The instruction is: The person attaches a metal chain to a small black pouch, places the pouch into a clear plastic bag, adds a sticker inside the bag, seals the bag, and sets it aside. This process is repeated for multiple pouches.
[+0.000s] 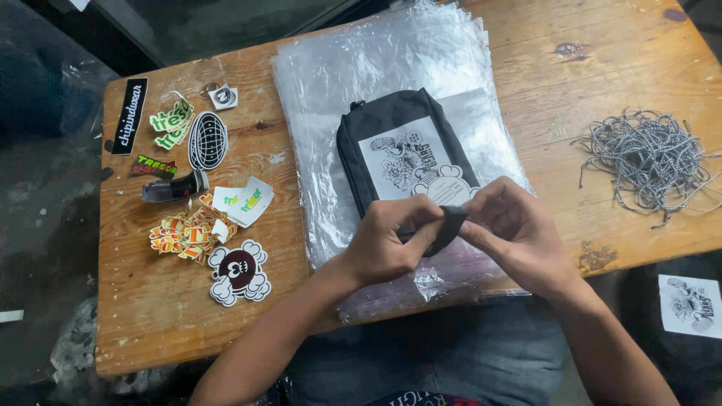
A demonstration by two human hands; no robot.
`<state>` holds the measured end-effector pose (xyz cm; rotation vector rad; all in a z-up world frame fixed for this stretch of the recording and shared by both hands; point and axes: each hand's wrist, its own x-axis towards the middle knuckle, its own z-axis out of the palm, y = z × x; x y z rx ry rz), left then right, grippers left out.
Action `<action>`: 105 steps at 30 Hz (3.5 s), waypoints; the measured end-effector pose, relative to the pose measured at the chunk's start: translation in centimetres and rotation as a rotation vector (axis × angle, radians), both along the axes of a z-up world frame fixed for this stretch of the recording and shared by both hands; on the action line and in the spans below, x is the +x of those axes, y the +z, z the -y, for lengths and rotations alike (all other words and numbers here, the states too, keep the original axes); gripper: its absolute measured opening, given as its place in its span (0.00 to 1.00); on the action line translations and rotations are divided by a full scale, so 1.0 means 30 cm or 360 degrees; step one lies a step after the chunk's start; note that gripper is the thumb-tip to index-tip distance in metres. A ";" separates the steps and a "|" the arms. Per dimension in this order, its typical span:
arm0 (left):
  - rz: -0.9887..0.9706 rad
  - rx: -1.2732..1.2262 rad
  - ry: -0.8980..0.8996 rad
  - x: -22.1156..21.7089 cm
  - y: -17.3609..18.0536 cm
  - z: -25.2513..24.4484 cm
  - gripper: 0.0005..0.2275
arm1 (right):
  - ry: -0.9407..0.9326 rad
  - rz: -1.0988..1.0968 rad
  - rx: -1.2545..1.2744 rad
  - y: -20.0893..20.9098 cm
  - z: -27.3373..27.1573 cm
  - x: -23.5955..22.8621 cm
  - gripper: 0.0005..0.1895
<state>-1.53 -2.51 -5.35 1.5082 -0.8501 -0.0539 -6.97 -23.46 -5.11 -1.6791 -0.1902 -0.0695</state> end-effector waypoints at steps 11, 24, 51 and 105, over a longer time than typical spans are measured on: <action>-0.0652 -0.0435 -0.0084 0.022 0.067 -0.020 0.04 | -0.0062 -0.0255 0.0598 -0.001 0.061 -0.025 0.10; -0.1011 -0.0553 0.0261 0.075 -0.045 -0.012 0.09 | -0.0371 -0.0165 -0.0142 0.120 -0.026 0.142 0.11; -0.0484 -0.0148 0.0570 0.065 0.008 -0.036 0.06 | 0.0213 0.0456 -0.0332 0.099 -0.117 0.277 0.07; -0.1200 -0.0357 0.0226 0.071 0.062 -0.060 0.07 | 0.0149 0.0492 -0.0513 0.208 -0.142 0.218 0.05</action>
